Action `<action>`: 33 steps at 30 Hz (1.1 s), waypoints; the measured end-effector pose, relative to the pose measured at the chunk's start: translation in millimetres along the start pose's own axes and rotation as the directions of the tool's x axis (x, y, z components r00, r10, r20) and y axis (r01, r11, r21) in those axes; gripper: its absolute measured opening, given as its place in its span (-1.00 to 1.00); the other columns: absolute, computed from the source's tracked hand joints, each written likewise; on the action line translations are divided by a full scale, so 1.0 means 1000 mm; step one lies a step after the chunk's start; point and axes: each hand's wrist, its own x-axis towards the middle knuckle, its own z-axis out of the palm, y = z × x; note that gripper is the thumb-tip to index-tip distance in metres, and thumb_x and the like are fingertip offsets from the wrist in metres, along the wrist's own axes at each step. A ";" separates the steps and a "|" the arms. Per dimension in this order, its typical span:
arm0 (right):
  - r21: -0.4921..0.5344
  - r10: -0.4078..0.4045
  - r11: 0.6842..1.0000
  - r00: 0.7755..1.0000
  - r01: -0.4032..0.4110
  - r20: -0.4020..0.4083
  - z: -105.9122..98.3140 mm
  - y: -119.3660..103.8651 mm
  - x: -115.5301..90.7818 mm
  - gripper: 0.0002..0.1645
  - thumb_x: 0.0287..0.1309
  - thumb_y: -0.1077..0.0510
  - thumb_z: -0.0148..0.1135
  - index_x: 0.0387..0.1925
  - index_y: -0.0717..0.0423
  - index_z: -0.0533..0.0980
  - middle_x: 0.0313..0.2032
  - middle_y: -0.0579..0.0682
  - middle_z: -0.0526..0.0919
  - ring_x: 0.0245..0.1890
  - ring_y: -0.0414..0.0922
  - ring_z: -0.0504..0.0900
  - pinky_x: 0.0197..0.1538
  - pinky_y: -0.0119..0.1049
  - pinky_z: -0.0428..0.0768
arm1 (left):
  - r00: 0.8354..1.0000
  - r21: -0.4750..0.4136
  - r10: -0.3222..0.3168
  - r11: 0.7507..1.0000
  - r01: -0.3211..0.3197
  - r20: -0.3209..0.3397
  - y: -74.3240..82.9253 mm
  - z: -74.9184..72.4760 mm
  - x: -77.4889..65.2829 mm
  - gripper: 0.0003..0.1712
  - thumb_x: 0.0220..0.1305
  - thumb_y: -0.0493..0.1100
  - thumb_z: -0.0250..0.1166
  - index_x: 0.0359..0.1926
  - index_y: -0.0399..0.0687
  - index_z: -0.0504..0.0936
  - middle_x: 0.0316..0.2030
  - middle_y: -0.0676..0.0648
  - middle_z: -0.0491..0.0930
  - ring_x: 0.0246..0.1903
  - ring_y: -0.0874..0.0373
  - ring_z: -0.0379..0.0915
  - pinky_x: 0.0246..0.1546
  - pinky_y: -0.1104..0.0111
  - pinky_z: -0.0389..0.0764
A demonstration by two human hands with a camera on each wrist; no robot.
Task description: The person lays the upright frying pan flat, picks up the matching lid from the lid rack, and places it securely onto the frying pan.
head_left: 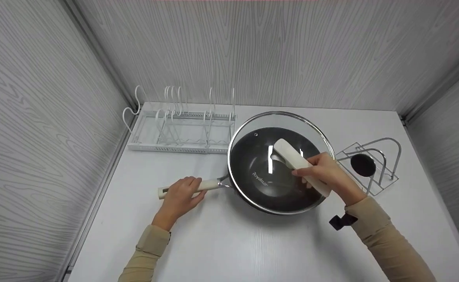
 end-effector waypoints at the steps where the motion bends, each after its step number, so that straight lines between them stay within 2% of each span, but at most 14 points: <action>1: 0.007 0.003 1.000 1.000 -0.003 0.004 0.000 0.001 0.002 -0.56 -0.03 0.13 0.51 -0.24 0.42 0.60 -0.61 0.07 0.64 -0.68 -0.13 0.61 -0.52 -0.21 0.68 | 1.000 0.000 0.000 1.000 0.000 0.001 0.000 0.000 0.000 -0.63 0.14 -0.11 0.48 -0.12 -0.23 0.62 -0.35 -0.11 0.66 -0.43 0.07 0.60 -0.42 0.27 0.66; 8: 0.067 0.039 0.997 0.999 -0.041 0.035 -0.001 0.009 0.013 -0.64 -0.04 0.16 0.51 -0.35 0.41 0.60 -0.66 0.05 0.61 -0.73 -0.14 0.58 -0.58 -0.29 0.63 | 1.000 0.005 0.010 1.000 -0.010 -0.015 0.000 0.001 0.001 -0.64 0.14 -0.11 0.48 -0.13 -0.24 0.62 -0.38 -0.10 0.64 -0.47 0.08 0.58 -0.48 0.28 0.64; 12: 0.080 0.060 0.995 0.997 -0.064 0.054 0.000 0.010 0.018 -0.61 -0.02 0.17 0.51 -0.30 0.43 0.59 -0.65 0.04 0.61 -0.73 -0.16 0.58 -0.58 -0.31 0.63 | 1.000 0.007 0.013 1.000 -0.013 -0.015 -0.001 0.001 0.001 -0.64 0.13 -0.11 0.48 -0.15 -0.24 0.63 -0.40 -0.09 0.63 -0.49 0.10 0.56 -0.51 0.29 0.62; 19: 0.104 0.044 0.993 0.995 -0.054 0.092 0.003 0.015 0.025 -0.57 0.03 0.20 0.48 -0.26 0.54 0.57 -0.65 0.02 0.61 -0.73 -0.19 0.57 -0.57 -0.32 0.64 | 1.000 0.011 0.005 1.000 -0.004 -0.012 -0.001 0.003 0.000 -0.65 0.13 -0.08 0.48 -0.16 -0.21 0.63 -0.43 -0.06 0.61 -0.53 0.16 0.49 -0.56 0.31 0.57; 24: 0.088 0.052 0.994 0.995 -0.059 0.088 0.004 0.021 0.028 -0.55 0.04 0.19 0.47 -0.24 0.56 0.56 -0.65 0.01 0.62 -0.73 -0.20 0.58 -0.57 -0.34 0.63 | 1.000 0.004 0.001 1.000 -0.001 -0.009 -0.001 0.003 0.000 -0.65 0.13 -0.08 0.49 -0.16 -0.20 0.63 -0.42 -0.07 0.63 -0.52 0.16 0.51 -0.55 0.32 0.59; 33: 0.060 0.059 0.996 0.996 -0.063 0.065 0.011 0.029 0.029 -0.59 0.00 0.17 0.50 -0.31 0.49 0.58 -0.65 0.03 0.62 -0.72 -0.18 0.59 -0.58 -0.35 0.61 | 1.000 -0.004 -0.006 1.000 0.006 -0.014 -0.002 0.003 0.001 -0.67 0.11 -0.11 0.49 -0.18 -0.21 0.64 -0.43 -0.07 0.62 -0.54 0.16 0.50 -0.57 0.31 0.57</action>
